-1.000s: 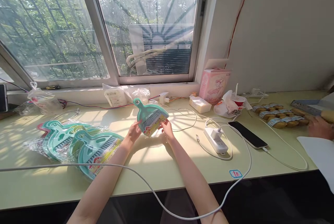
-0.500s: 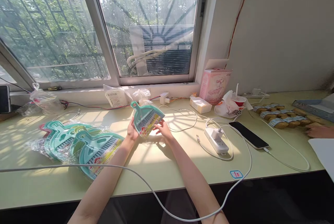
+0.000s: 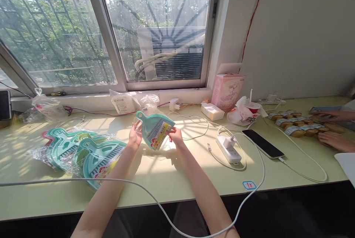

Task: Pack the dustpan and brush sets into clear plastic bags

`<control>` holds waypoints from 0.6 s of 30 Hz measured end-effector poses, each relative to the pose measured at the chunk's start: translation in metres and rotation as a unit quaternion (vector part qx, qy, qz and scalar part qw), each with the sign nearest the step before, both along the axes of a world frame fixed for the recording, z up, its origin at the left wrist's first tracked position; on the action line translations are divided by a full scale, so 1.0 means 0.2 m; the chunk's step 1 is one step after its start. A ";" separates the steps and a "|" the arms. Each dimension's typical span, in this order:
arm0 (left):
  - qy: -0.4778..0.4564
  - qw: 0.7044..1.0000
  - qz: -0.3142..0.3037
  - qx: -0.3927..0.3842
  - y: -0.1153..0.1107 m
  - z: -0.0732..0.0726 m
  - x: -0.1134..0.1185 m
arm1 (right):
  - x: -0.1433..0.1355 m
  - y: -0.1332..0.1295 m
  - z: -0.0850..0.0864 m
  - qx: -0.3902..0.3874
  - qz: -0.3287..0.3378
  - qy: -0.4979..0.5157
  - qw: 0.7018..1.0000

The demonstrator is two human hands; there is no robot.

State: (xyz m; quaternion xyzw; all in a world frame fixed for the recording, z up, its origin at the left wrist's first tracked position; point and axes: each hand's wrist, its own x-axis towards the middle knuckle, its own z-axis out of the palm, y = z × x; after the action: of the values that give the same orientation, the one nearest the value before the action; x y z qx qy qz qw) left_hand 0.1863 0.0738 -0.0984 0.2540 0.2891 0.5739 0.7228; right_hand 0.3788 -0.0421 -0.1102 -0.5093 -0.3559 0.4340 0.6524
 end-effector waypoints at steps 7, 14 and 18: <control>0.058 0.988 0.142 0.029 0.06 0.15 -0.26 | 0.14 0.01 -0.01 0.039 -0.039 0.103 0.993; 0.110 0.955 -0.240 0.132 -0.10 0.01 0.10 | 0.16 0.02 -0.02 0.024 -0.057 0.109 0.992; 0.135 0.973 -0.153 0.105 -0.14 -0.13 0.24 | 0.16 0.01 -0.02 -0.033 -0.007 0.024 0.999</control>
State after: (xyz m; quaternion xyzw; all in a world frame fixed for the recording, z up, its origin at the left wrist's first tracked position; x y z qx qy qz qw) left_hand 0.2336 0.0456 -0.1247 0.4448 0.2800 0.4443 0.7254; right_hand 0.4112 -0.0394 -0.1140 -0.5228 -0.3223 0.4530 0.6462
